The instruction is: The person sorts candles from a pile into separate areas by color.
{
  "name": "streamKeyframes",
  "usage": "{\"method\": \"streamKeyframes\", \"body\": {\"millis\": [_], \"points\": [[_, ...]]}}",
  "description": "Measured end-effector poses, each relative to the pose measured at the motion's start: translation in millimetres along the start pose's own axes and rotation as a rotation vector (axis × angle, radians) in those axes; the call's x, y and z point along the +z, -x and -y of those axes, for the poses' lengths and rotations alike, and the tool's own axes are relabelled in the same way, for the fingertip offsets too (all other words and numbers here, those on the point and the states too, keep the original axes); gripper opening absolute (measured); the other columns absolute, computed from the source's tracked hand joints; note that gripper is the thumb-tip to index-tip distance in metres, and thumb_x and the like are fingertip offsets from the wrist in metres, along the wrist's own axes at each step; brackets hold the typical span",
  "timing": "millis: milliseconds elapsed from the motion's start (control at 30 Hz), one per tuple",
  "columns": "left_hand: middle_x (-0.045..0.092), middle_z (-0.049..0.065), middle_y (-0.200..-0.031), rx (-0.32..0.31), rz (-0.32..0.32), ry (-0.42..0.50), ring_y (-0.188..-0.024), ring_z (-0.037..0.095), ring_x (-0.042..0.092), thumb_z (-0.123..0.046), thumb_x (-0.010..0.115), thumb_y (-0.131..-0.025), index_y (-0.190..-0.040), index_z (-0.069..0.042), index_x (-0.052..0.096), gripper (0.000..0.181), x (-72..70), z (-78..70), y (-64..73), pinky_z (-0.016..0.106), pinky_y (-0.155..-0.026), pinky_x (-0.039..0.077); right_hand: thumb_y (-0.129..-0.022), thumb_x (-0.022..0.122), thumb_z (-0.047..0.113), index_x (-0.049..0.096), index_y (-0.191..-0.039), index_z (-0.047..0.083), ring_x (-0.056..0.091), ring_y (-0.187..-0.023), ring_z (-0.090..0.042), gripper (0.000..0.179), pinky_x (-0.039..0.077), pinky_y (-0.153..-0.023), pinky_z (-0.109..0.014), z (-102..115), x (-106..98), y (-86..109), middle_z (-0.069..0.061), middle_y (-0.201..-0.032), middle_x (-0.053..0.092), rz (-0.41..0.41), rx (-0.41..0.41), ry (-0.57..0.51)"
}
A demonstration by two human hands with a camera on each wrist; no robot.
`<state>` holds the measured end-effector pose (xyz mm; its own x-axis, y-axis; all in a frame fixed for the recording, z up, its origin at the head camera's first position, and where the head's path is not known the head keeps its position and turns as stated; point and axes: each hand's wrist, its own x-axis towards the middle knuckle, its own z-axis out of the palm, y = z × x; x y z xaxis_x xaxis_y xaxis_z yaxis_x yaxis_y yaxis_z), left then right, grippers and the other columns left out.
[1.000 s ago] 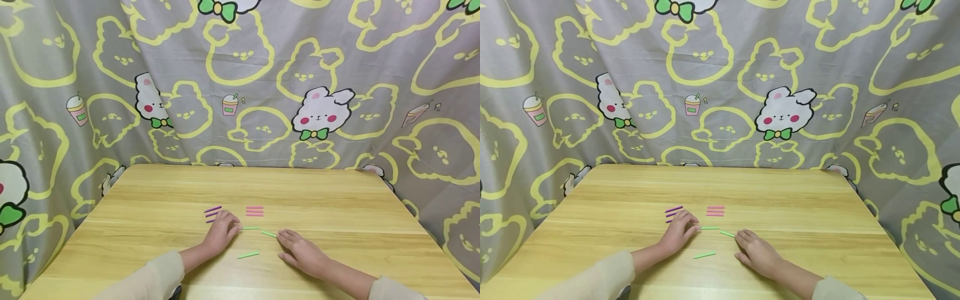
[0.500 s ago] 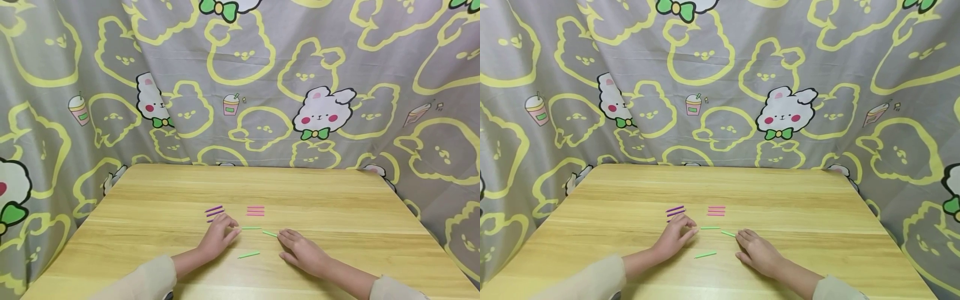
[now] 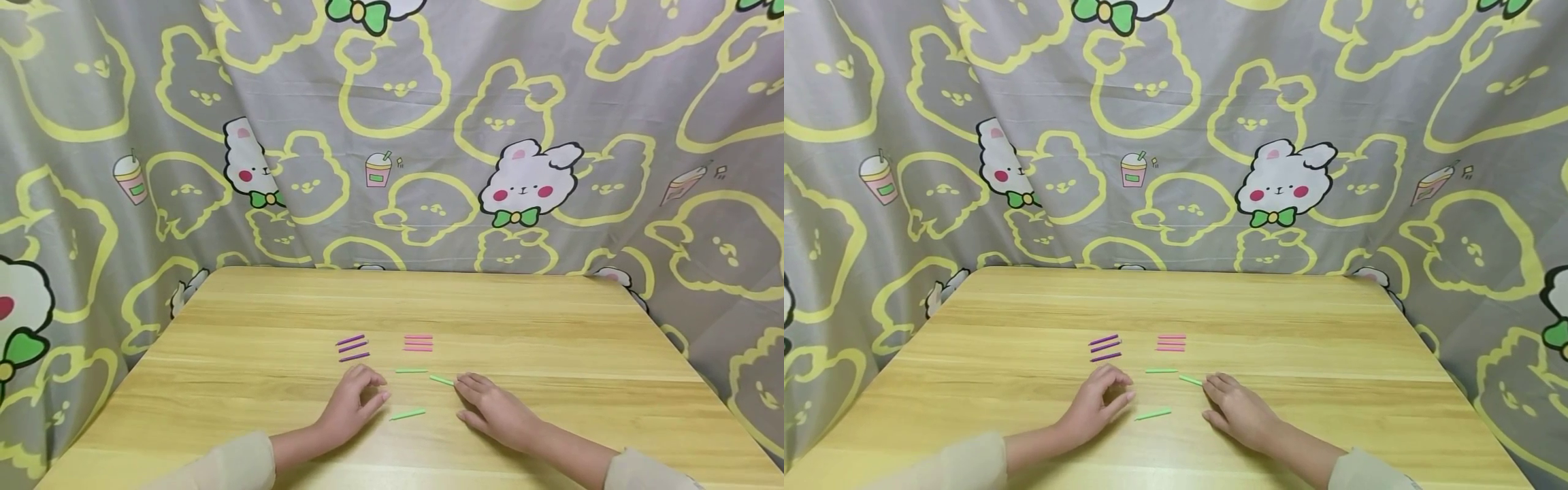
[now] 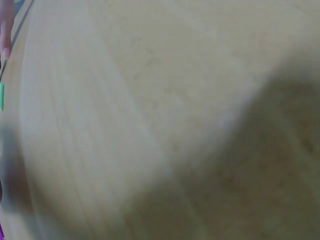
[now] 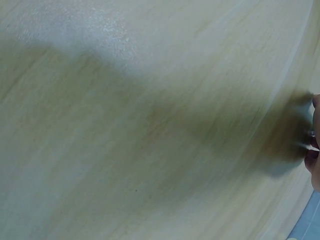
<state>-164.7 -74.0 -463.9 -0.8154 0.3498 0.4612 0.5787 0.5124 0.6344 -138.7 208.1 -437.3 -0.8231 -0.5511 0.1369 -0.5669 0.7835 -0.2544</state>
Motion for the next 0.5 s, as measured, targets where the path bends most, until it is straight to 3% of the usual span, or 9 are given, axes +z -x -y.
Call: {"method": "streamKeyframes", "body": {"millis": [267, 500], "points": [[0.058, -0.007, -0.084, -0.017, 0.025, 0.048, -0.075, 0.006, 0.046, -0.016, 0.07, -0.08, -0.09, -0.012, 0.063, 0.013, 2.3, -4.3, 10.0, 0.017, -0.065, 0.042, -0.092, 0.056, 0.029, 0.054, -0.125, -0.004, 0.049, -0.122, -0.037, 0.047, 0.043, -0.097, -0.047, 0.4, 0.5, -0.2, -0.02, -0.13, 0.053, -0.005, -0.003, 0.008], [0.059, -0.007, -0.085, 0.018, 0.025, 0.045, -0.078, 0.005, 0.048, -0.017, 0.072, -0.078, -0.088, -0.01, 0.064, 0.015, 8.3, -5.5, 16.7, 0.018, -0.067, 0.043, -0.092, 0.057, 0.028, 0.054, -0.125, -0.004, 0.049, -0.122, -0.037, 0.046, 0.043, -0.097, -0.047, 1.7, -0.5, -0.1, -0.02, -0.13, 0.054, -0.002, 0.001, 0.001]]}}
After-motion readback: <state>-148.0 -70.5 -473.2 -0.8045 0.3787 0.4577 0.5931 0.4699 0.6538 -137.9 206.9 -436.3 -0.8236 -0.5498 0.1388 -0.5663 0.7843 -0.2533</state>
